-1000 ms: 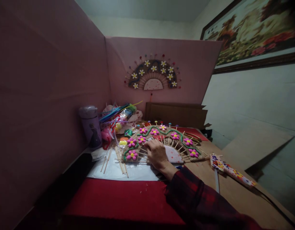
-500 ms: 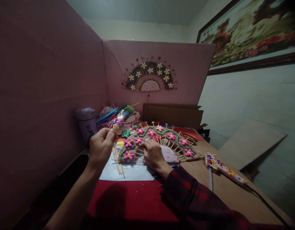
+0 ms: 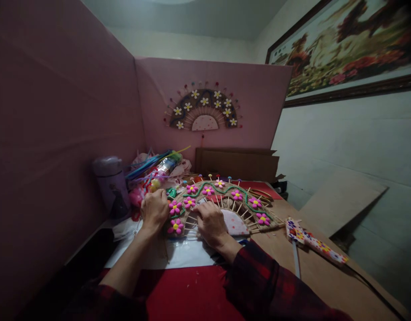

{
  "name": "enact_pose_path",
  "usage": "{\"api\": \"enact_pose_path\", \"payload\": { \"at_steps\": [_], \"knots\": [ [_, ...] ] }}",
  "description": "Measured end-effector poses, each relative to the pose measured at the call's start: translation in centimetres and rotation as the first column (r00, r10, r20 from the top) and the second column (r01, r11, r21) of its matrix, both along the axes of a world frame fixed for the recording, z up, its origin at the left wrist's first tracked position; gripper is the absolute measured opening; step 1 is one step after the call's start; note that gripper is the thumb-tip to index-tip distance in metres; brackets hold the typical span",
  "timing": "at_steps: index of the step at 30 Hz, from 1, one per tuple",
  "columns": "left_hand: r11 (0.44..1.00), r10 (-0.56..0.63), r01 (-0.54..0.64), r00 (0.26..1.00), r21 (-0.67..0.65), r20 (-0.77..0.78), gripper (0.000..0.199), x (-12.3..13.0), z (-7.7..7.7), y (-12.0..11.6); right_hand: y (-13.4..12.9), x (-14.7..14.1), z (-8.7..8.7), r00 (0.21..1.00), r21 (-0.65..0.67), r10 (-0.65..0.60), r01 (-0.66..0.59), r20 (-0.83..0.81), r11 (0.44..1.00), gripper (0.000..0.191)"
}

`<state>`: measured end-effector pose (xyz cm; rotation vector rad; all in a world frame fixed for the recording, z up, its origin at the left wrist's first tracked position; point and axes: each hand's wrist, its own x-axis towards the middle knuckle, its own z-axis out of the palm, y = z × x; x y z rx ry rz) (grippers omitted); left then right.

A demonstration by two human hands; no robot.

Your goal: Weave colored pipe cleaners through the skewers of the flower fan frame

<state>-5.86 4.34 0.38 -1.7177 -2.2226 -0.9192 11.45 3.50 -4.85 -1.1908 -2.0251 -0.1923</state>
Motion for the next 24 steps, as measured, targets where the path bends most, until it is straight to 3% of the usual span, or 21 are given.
{"api": "enact_pose_path", "payload": {
  "at_steps": [11, 24],
  "knots": [
    [0.998, 0.01, -0.013, 0.999, -0.059, -0.054, 0.039, 0.2, -0.3, 0.2, -0.1, 0.0, 0.2, 1.0, -0.011, 0.01, -0.01, -0.002, 1.0, 0.014],
    [0.997, -0.072, 0.068, 0.986, 0.034, 0.147, 0.034, -0.9, -1.1, 1.3, -0.2, -0.1, 0.2, 1.0, -0.012, 0.0, 0.0, -0.018, 1.0, 0.014]
  ]
}}
